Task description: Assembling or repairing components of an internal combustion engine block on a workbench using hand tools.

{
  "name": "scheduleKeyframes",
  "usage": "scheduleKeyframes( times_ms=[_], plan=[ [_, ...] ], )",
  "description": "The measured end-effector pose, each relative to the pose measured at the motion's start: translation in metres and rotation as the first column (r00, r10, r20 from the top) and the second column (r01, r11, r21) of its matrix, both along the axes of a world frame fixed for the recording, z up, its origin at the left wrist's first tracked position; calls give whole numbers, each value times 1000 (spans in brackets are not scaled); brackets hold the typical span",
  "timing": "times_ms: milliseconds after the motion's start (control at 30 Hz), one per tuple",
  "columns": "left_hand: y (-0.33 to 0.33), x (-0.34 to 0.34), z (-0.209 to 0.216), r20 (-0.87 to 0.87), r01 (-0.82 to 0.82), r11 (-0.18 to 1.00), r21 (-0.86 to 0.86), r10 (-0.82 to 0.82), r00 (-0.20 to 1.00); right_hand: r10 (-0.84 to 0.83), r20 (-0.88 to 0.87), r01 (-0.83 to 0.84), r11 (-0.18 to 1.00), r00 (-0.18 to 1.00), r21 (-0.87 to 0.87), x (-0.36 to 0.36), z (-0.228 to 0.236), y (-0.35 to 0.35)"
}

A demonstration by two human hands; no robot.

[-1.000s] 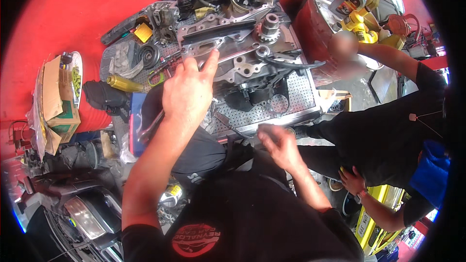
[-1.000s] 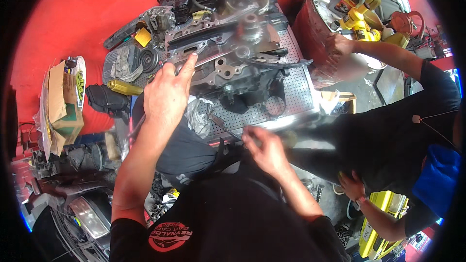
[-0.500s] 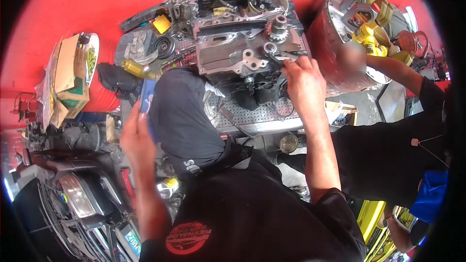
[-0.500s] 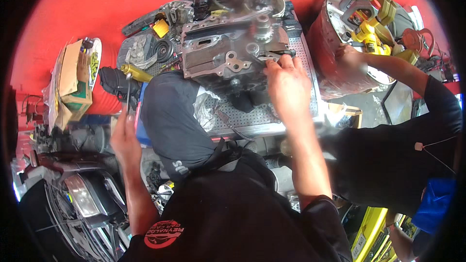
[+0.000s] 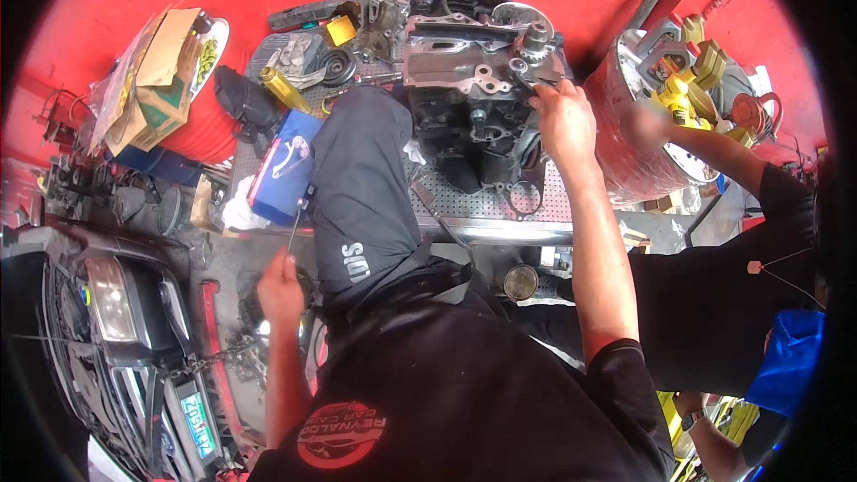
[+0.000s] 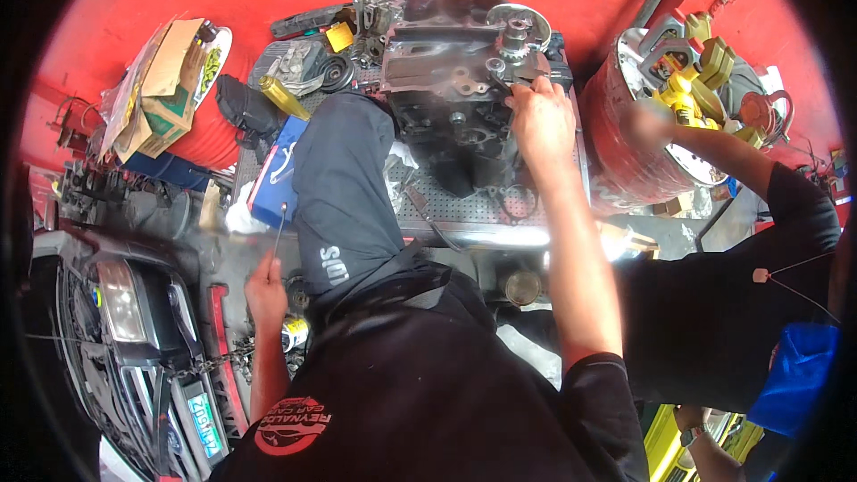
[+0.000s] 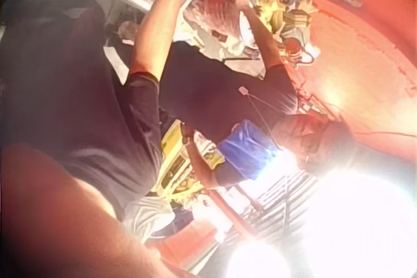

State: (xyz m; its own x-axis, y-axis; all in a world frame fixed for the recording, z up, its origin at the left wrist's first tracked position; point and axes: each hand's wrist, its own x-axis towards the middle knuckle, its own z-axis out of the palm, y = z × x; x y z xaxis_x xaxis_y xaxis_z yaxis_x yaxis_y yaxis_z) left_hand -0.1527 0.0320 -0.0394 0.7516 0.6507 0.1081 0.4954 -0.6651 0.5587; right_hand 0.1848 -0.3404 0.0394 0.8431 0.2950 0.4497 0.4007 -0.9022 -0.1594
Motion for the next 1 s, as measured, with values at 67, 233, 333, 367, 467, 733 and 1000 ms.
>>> scheduleKeyframes(
  times_ms=[67,233,333,367,467,733,1000],
  plan=[
    [4,-23,-20,-5,-13,1000,1,13,1000,24,15,-24,999,1000,29,3,-2,-3],
    [45,-105,-115,-179,10,999,37,-3,984,-54,-28,52,996,998,-69,-1,4,2],
    [71,-187,-185,-420,-27,985,169,97,903,-41,140,52,995,989,-81,-7,10,20],
    [76,-220,-202,-576,-15,976,217,141,805,-7,254,27,997,967,-73,-9,10,29],
    [82,-303,-229,-801,227,951,208,33,598,111,168,-70,970,980,-234,-4,9,56],
    [58,-343,-236,-854,117,973,198,112,508,85,90,-56,958,992,-281,22,2,74],
    [59,-275,-175,-473,-269,963,17,245,847,147,193,-79,944,970,-322,29,3,70]
  ],
)
